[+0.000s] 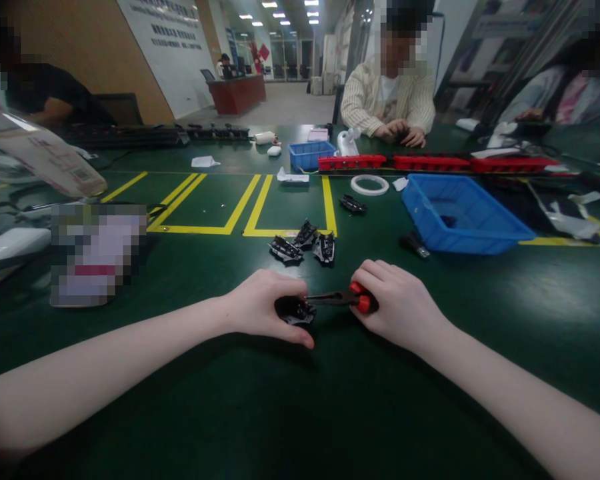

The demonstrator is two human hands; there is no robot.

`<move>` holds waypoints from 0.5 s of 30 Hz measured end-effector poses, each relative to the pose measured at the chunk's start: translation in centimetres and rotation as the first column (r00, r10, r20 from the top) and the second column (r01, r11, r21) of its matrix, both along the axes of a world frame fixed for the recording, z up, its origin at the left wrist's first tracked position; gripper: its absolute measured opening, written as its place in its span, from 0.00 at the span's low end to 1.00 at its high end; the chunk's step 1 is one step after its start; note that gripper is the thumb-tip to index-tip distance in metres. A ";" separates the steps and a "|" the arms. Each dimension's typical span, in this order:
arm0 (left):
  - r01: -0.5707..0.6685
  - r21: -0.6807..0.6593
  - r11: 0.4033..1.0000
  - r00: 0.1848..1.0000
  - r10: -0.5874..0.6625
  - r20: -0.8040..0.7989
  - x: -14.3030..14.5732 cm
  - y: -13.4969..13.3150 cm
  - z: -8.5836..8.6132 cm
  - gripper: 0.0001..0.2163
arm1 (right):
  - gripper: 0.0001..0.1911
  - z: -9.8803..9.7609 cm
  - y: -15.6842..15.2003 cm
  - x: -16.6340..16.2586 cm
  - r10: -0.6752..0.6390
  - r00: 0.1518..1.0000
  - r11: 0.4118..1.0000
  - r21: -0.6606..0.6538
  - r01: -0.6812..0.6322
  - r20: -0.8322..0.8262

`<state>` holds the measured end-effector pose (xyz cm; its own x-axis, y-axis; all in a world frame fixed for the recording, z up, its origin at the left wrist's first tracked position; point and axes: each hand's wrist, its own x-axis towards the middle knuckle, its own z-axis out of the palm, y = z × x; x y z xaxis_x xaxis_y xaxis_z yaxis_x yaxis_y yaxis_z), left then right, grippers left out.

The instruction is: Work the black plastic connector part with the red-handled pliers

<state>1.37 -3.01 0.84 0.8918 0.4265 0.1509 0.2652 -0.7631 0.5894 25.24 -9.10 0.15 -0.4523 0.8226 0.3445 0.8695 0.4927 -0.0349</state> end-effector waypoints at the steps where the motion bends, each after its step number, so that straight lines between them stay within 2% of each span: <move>1: 0.002 0.005 1.000 1.000 -0.002 0.005 0.0 0.0 0.0 0.22 | 0.06 0.0 0.0 0.0 -0.002 1.000 1.000 0.002 0.002 -0.007; 6: 0.016 0.015 1.000 1.000 -0.015 -0.021 -0.1 -0.2 0.1 0.21 | 0.07 0.1 0.0 0.2 0.008 1.000 1.000 -0.001 -0.008 -0.010; 11: 0.010 0.041 0.999 0.998 -0.008 -0.064 0.0 -0.2 0.3 0.13 | 0.18 0.4 -0.1 0.5 0.052 0.998 0.998 0.020 -0.051 -0.028; 15: 0.014 0.005 1.000 0.993 -0.014 -0.115 0.1 0.0 0.4 0.16 | 0.17 0.6 -0.2 0.4 0.066 0.997 0.997 0.036 -0.065 -0.031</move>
